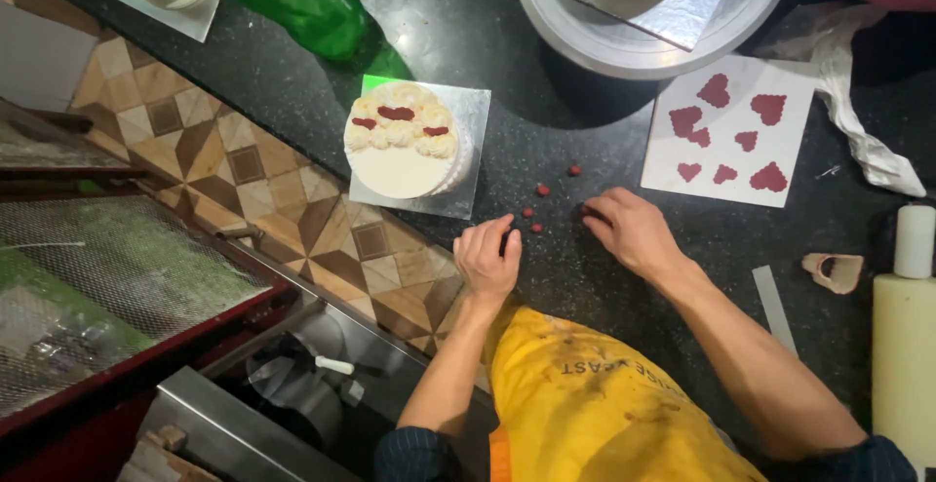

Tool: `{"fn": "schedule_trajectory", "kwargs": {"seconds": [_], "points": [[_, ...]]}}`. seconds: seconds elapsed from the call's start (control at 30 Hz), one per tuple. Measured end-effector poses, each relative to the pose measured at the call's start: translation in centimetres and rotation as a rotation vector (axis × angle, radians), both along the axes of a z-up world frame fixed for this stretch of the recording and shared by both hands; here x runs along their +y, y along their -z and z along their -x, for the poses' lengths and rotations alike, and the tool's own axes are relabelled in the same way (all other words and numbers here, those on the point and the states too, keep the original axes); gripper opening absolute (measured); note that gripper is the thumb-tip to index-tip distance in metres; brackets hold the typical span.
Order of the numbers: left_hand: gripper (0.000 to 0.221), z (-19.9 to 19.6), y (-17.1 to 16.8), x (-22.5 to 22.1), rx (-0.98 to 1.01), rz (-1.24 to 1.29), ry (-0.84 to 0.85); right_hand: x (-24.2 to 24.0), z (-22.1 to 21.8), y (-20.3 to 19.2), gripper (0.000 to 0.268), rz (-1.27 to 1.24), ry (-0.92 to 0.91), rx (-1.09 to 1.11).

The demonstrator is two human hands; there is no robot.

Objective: The person rolls out red fondant on the counter with a rolling pin, tears off small pieces, and rolls each piece between their palms into balls, placing the finished balls on the counter next to decorated cream cakes.

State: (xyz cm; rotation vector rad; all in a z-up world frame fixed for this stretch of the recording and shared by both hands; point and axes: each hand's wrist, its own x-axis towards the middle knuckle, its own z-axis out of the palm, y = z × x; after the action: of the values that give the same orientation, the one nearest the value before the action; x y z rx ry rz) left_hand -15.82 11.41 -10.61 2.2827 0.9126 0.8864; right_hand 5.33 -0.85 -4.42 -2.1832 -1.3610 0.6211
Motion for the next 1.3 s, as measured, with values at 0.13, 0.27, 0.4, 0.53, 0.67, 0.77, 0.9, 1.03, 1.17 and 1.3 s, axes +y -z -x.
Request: {"fn": "schedule_trajectory", "kwargs": {"seconds": [0.13, 0.27, 0.4, 0.53, 0.67, 0.77, 0.9, 1.03, 1.17, 1.3], "points": [[0.022, 0.1, -0.1, 0.0, 0.006, -0.002, 0.002, 0.2, 0.7, -0.1, 0.029, -0.006, -0.006, 0.011], [0.022, 0.1, -0.1, 0.1, 0.007, 0.001, -0.005, 0.9, 1.5, -0.2, 0.031, -0.024, 0.001, -0.063], [0.022, 0.1, -0.1, 0.0, -0.004, 0.004, -0.003, 2.3, 3.5, 0.3, 0.025, -0.146, -0.068, -0.183], [0.021, 0.0, -0.1, 0.1, -0.022, 0.007, -0.014, 3.7, 5.2, 0.8, 0.022, -0.154, -0.170, -0.245], [0.021, 0.1, 0.0, 0.0, -0.030, 0.002, -0.037, 4.0, 5.6, 1.7, 0.016, -0.166, -0.162, -0.234], [0.021, 0.1, 0.0, 0.0, -0.024, 0.006, -0.027, 4.7, 5.4, 1.2, 0.013, -0.205, -0.094, -0.170], [0.021, -0.1, -0.2, -0.1, -0.041, 0.004, -0.030, 5.7, 5.5, 1.7, 0.011, -0.148, -0.132, -0.168], [0.021, 0.0, 0.1, 0.0, -0.028, 0.007, -0.018, 5.8, 5.6, 1.9, 0.015, -0.075, -0.198, -0.203], [0.021, 0.1, -0.1, 0.1, -0.024, 0.015, -0.010, 5.4, 4.7, 1.8, 0.014, -0.056, -0.140, -0.182], [0.019, 0.0, -0.1, 0.1, -0.023, 0.023, -0.008, 4.6, 3.4, -1.3, 0.020, -0.132, -0.048, -0.142]]}}
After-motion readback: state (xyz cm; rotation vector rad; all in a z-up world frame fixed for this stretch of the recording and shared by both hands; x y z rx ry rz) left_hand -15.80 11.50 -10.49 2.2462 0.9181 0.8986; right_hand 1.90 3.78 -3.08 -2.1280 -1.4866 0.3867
